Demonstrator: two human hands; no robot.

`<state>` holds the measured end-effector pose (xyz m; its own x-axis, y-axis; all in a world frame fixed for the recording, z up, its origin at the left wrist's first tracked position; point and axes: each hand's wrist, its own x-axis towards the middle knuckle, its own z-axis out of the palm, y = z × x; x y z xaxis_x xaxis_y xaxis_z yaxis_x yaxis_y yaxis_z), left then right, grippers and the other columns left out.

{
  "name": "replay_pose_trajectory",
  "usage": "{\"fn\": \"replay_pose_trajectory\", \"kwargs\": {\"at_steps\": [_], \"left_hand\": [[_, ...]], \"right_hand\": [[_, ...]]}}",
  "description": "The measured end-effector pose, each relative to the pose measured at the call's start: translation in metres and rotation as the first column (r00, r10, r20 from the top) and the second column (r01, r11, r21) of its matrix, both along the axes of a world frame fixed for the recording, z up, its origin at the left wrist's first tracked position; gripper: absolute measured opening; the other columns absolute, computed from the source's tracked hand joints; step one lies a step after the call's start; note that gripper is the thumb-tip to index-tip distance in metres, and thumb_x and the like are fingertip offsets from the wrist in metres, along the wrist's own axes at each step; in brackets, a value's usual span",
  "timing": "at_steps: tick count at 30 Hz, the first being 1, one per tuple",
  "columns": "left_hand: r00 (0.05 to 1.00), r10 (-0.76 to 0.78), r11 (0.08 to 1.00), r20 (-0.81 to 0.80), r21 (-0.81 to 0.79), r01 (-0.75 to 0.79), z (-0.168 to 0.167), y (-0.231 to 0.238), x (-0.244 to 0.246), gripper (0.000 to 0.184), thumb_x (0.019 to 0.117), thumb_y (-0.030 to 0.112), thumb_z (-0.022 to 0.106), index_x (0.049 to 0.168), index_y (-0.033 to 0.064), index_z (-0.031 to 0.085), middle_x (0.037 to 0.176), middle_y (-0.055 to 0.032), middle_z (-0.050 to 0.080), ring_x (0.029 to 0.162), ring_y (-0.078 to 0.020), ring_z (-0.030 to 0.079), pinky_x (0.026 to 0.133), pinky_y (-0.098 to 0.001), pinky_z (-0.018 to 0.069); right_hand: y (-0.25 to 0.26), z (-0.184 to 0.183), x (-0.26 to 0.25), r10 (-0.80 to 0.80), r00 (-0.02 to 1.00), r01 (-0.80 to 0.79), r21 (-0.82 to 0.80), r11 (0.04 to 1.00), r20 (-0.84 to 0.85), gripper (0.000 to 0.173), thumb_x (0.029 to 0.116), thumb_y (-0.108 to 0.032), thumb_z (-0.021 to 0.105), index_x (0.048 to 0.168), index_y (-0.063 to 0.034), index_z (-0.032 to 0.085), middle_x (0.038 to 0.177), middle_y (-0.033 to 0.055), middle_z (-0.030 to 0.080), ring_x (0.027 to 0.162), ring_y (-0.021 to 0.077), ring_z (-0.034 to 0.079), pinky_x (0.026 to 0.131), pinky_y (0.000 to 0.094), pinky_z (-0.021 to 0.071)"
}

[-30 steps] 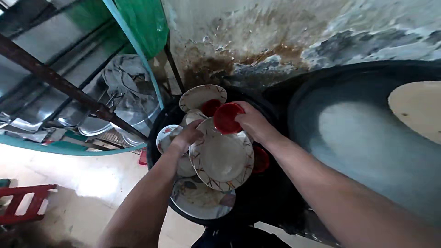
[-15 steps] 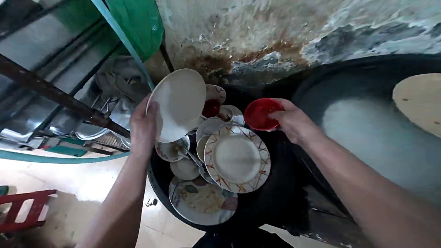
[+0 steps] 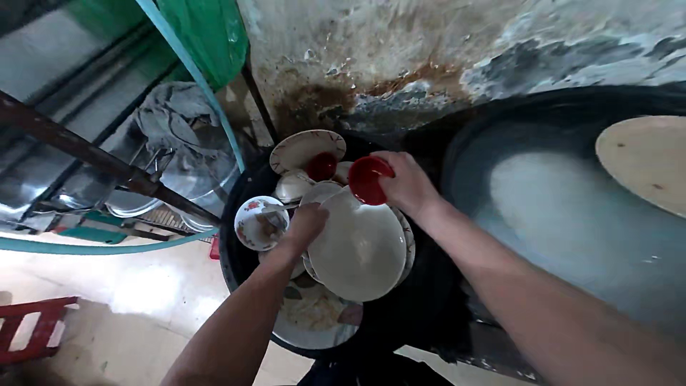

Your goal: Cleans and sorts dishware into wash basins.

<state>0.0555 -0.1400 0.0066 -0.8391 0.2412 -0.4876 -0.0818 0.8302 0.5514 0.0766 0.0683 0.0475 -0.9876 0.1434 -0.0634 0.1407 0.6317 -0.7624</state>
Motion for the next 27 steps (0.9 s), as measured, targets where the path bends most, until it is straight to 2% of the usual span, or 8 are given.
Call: {"fn": "replay_pose_trajectory", "kwargs": {"at_steps": [3, 5, 8, 14, 17, 20, 24, 27], "left_hand": [[0.978, -0.202, 0.954, -0.056, -0.236, 0.184, -0.001, 0.013, -0.007, 0.038, 0.1071, 0.028, 0.052, 0.133, 0.0037, 0.065, 0.135, -0.0232, 0.063, 0.132, -0.0442, 0.054, 0.106, -0.0689, 0.0396], [0.96, -0.275, 0.918, -0.052, -0.311, 0.246, -0.001, 0.02, -0.013, 0.038, 0.107, 0.027, 0.052, 0.134, 0.0021, 0.063, 0.138, -0.0236, 0.06, 0.134, -0.044, 0.052, 0.106, -0.0662, 0.0411], [0.949, -0.305, 0.933, -0.078, -0.224, 0.281, -0.002, 0.022, -0.016, 0.04, 0.108, 0.019, 0.05, 0.14, -0.0028, 0.057, 0.142, -0.0274, 0.055, 0.135, -0.0411, 0.051, 0.113, -0.0551, 0.0406], [0.973, -0.141, 0.986, -0.185, 0.062, 0.155, -0.004, 0.013, -0.009, 0.027, 0.1039, 0.016, 0.058, 0.119, -0.0023, 0.071, 0.129, -0.0224, 0.062, 0.122, -0.036, 0.059, 0.105, -0.0552, 0.0462], [0.993, -0.063, 0.988, -0.098, 0.135, 0.076, 0.008, 0.019, 0.005, 0.032, 0.1042, 0.017, 0.058, 0.131, 0.0025, 0.065, 0.136, -0.0196, 0.059, 0.125, -0.0331, 0.057, 0.106, -0.054, 0.0457], [0.998, -0.044, 0.993, -0.047, 0.11, 0.049, 0.027, 0.025, 0.025, 0.039, 0.1064, 0.02, 0.056, 0.143, 0.0054, 0.057, 0.143, -0.0187, 0.058, 0.129, -0.0339, 0.058, 0.107, -0.0561, 0.0454], [0.932, -0.112, 0.987, -0.344, 0.067, 0.144, 0.055, 0.033, 0.045, 0.028, 0.1022, 0.015, 0.063, 0.128, 0.0072, 0.07, 0.125, -0.0134, 0.068, 0.114, -0.0255, 0.065, 0.099, -0.0483, 0.0519], [0.713, -0.062, 0.981, -0.698, 0.09, 0.173, 0.093, 0.034, 0.056, 0.026, 0.0974, 0.011, 0.067, 0.121, 0.0012, 0.073, 0.119, -0.0187, 0.07, 0.108, -0.0267, 0.068, 0.094, -0.0457, 0.0556]], "right_hand": [[-0.023, 0.008, 0.003, 0.114, 0.98, -0.096, 0.114, 0.989, -0.165, 0.045, 0.0964, 0.004, 0.057, 0.14, -0.0076, 0.06, 0.141, 0.0251, 0.054, 0.128, 0.0425, 0.055, 0.103, 0.0568, 0.0491], [-0.02, 0.012, 0.007, 0.204, 0.932, -0.133, 0.241, 0.961, -0.298, 0.046, 0.0944, 0.006, 0.057, 0.138, -0.0081, 0.062, 0.138, 0.0241, 0.057, 0.127, 0.0436, 0.056, 0.102, 0.056, 0.0506], [0.014, 0.017, 0.024, 0.244, 0.878, -0.089, 0.359, 0.929, -0.412, 0.049, 0.0924, 0.008, 0.058, 0.137, -0.0096, 0.063, 0.138, 0.022, 0.058, 0.129, 0.0441, 0.054, 0.103, 0.0582, 0.0493], [0.123, -0.004, 0.132, -0.076, 0.921, 0.197, 0.288, 0.937, -0.382, 0.044, 0.0956, -0.002, 0.052, 0.139, -0.0002, 0.058, 0.141, 0.0299, 0.053, 0.131, 0.0512, 0.05, 0.105, 0.0681, 0.0422], [0.174, -0.036, 0.207, -0.237, 0.917, 0.325, 0.255, 0.911, -0.32, 0.046, 0.0951, -0.01, 0.05, 0.139, 0.0037, 0.057, 0.14, 0.0335, 0.052, 0.132, 0.0522, 0.047, 0.109, 0.0646, 0.0397], [0.192, -0.048, 0.266, -0.359, 0.891, 0.421, 0.214, 0.881, -0.277, 0.044, 0.0945, -0.002, 0.049, 0.135, 0.0151, 0.054, 0.139, 0.0412, 0.049, 0.132, 0.055, 0.047, 0.113, 0.0582, 0.0379], [0.198, -0.062, 0.312, -0.439, 0.836, 0.506, 0.153, 0.849, -0.33, 0.043, 0.0976, -0.008, 0.05, 0.131, 0.0186, 0.055, 0.134, 0.0428, 0.052, 0.129, 0.0536, 0.051, 0.112, 0.0546, 0.0407], [0.195, -0.07, 0.317, -0.524, 0.753, 0.587, 0.046, 0.809, -0.397, 0.048, 0.1004, -0.02, 0.048, 0.133, 0.0133, 0.055, 0.135, 0.035, 0.055, 0.13, 0.041, 0.052, 0.111, 0.0489, 0.0423]]}}
